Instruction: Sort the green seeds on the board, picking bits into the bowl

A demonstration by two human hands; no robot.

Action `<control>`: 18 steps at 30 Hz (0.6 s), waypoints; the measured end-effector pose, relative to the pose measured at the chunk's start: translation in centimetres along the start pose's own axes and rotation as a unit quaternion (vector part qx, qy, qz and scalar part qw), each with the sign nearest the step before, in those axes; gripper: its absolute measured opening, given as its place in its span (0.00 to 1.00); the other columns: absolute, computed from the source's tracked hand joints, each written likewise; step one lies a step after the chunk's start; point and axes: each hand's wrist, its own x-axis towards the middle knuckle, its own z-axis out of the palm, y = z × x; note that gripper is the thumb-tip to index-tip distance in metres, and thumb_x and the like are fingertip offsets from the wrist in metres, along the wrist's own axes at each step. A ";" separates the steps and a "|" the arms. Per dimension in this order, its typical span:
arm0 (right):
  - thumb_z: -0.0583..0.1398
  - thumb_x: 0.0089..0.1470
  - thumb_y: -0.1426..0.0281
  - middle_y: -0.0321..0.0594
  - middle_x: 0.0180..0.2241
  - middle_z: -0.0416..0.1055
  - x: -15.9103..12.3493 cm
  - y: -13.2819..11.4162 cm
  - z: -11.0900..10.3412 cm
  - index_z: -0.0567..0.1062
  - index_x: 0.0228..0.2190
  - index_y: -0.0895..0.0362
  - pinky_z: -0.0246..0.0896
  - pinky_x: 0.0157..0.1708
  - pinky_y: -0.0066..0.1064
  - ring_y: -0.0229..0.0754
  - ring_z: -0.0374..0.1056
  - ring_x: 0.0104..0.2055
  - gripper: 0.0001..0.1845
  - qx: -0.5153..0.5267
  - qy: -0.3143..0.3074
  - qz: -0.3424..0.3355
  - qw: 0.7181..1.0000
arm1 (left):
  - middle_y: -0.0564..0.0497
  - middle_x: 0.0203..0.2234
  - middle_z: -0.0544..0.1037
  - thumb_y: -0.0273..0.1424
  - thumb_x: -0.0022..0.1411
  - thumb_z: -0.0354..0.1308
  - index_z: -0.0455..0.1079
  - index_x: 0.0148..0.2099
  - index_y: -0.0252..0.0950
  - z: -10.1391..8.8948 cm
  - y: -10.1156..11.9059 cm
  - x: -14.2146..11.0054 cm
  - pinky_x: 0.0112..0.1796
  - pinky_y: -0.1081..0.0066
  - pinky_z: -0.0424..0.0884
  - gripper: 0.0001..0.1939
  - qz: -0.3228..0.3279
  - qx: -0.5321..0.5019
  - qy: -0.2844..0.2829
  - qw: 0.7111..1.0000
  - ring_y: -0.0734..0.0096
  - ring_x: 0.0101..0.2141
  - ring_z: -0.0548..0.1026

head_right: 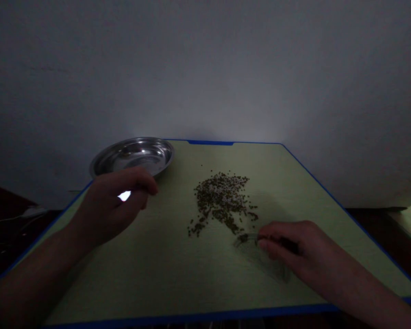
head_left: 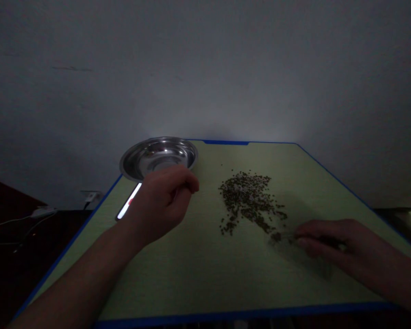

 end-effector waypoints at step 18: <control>0.55 0.58 0.58 0.42 0.33 0.80 3.0 0.4 1.1 0.80 0.34 0.54 0.67 0.27 0.34 0.45 0.75 0.30 0.17 0.038 0.059 -0.012 0.997 | 0.55 0.20 0.72 0.19 0.53 0.47 0.67 0.29 0.36 -0.1 0.2 -0.1 0.26 0.74 0.63 0.11 -0.019 -0.002 -0.024 1.000 0.77 0.22 0.68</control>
